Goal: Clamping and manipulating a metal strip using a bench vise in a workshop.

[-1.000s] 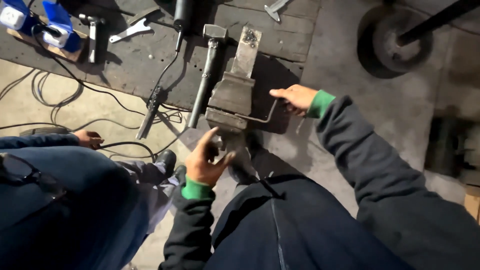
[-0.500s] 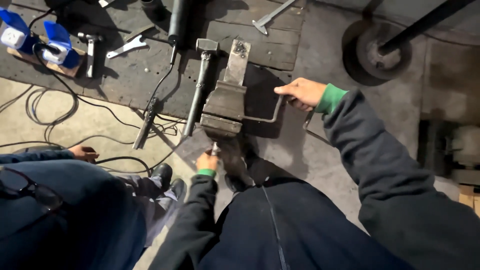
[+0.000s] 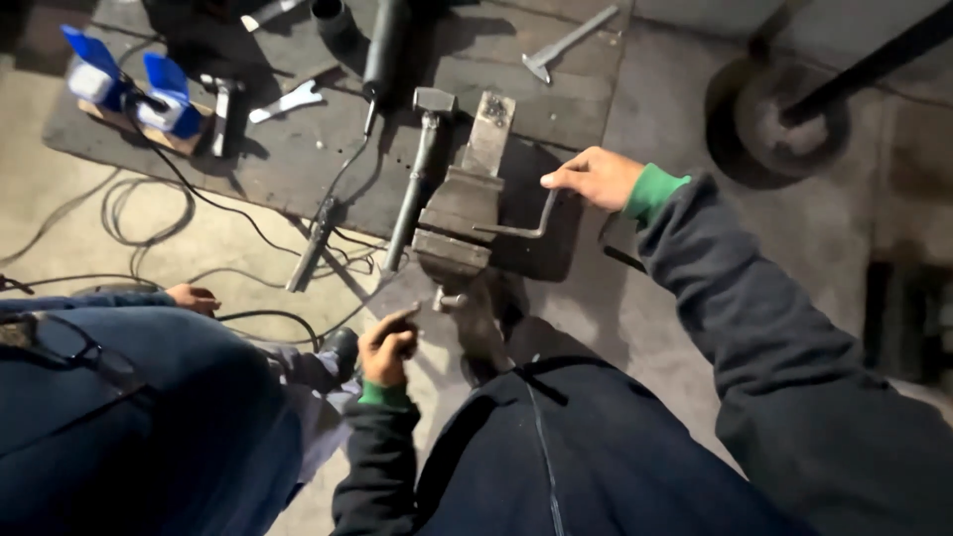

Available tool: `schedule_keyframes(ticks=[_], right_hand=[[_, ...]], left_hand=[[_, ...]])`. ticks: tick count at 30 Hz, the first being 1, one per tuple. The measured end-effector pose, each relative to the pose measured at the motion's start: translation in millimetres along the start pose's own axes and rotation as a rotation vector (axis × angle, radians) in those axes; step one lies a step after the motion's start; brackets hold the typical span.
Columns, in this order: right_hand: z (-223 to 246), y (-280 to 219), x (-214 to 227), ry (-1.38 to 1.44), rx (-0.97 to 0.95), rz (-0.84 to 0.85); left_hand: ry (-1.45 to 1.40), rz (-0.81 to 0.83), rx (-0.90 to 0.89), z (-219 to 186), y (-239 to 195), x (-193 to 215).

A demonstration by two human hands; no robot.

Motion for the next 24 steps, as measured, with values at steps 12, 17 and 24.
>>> schedule_keyframes(ticks=[12,17,24], right_hand=[[57.0,16.3,17.6,0.061,-0.047,0.088],[93.6,24.6,13.8,0.029,-0.027,0.194],[139.3,87.4,-1.9,-0.201,0.13,0.558]], left_hand=[[0.262,-0.118,0.217,80.4,-56.7,23.3],[0.729,0.112,-0.107,188.3,-110.9,25.1],[0.361,-0.308,0.422,193.6,-139.4,54.6]])
Point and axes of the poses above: each hand's wrist, its own y-axis towards the middle knuckle, its own x-axis out of the back of the hand, z = x × y, the point moved 5 cm from there along y, towards the middle knuckle, and after that the axes turned 4 degrees about -y, right-handed, at the moved point
